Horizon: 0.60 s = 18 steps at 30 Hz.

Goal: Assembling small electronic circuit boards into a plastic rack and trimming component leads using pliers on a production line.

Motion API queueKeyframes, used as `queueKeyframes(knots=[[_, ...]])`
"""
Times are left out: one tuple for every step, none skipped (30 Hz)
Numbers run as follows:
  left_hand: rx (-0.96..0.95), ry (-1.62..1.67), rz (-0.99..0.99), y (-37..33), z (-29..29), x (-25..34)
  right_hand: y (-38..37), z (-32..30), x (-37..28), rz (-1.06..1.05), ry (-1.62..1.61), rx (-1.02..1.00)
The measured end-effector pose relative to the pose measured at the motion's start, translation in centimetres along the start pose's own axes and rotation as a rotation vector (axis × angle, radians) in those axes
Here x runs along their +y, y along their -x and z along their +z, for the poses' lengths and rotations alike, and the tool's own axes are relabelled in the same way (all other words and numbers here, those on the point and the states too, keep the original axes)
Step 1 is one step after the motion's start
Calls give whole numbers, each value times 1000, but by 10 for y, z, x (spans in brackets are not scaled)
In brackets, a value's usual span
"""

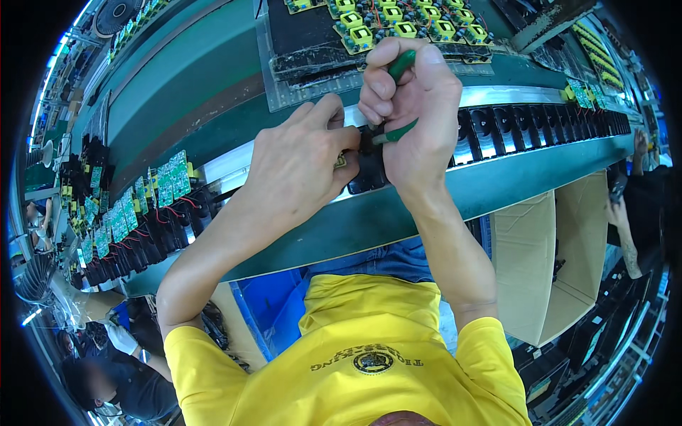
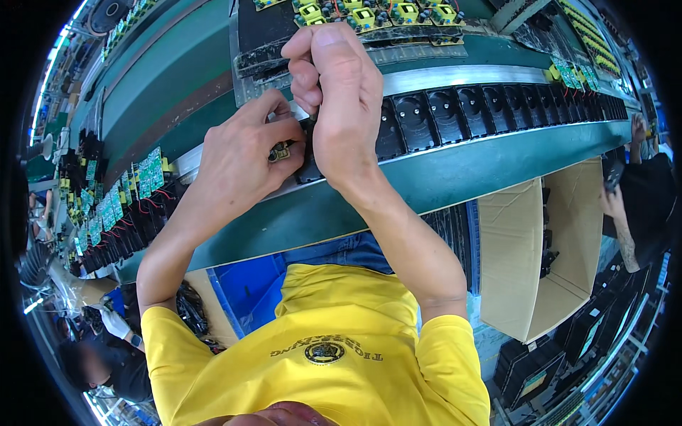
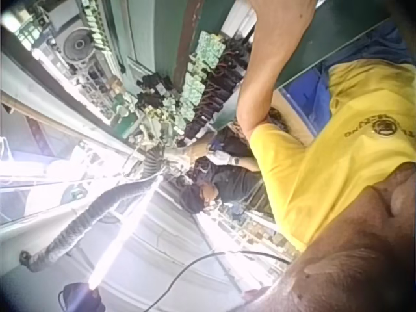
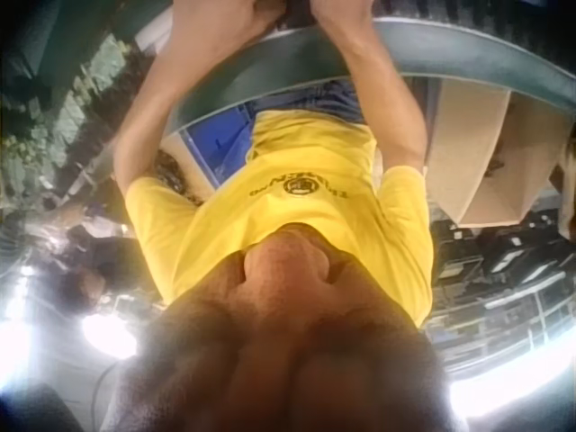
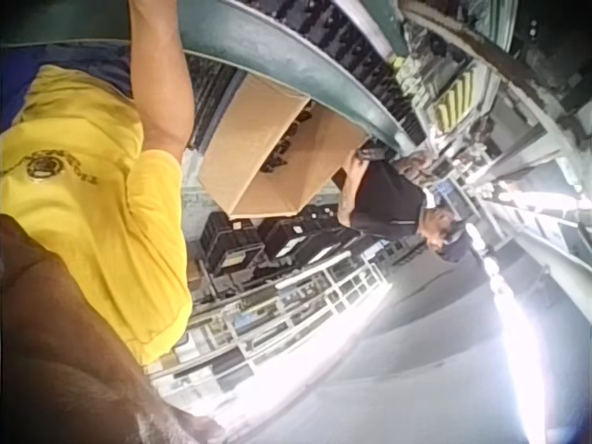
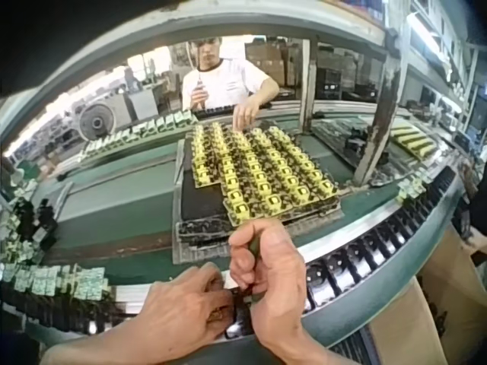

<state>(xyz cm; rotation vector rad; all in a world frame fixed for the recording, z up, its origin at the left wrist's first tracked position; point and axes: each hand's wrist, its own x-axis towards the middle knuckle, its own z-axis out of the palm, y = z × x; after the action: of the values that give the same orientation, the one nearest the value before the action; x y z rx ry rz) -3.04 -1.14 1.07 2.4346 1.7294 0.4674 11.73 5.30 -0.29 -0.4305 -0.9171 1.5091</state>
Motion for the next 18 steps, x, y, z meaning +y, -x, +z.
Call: queueKeyframes(knots=[[0,10,0,0,1,-1,-1,1,2,9,10,9],[0,19,0,0,2,-3,-1,1,4,18,20,18],[0,21,-5,0,3,-4,-2,1,6,22,21,16],[13,25,8,-1,4,-5,-4,-2,6,38,42,-17],[24,28,21,-1,5,-6,-5,-5,5,53,63,-49],[36,30,34,-1,5,-7,-6,-7,5,67,84,-81],[48,32,49,-1,6,-7,-7,-8,5,81,104,-113],[49,33,53,-2,6,-7,-7,-10,6,77,107,-111],[51,38,57,-2,7,-8,-7,-12,8,62,99,-119],[53,44,63,-3,8,-8,-6,-14,10,46,92,-126],[57,49,71,-3,9,-8,-5,-16,10,28,86,-134],[61,55,79,-5,7,-7,-6,-16,8,9,82,-142],[68,58,84,-6,6,-6,-4,-13,1,3,89,-144],[14,63,64,-7,1,-4,1,-7,-10,-49,167,-144],[-38,66,36,-6,-5,-3,8,4,-22,-98,242,-151],[-87,67,-1,-6,-12,-2,17,14,-33,-143,313,-165],[-136,69,-40,-6,-19,-1,26,20,-40,-188,382,-182],[-121,70,-65,-6,-28,0,39,14,-56,-260,631,-265]])
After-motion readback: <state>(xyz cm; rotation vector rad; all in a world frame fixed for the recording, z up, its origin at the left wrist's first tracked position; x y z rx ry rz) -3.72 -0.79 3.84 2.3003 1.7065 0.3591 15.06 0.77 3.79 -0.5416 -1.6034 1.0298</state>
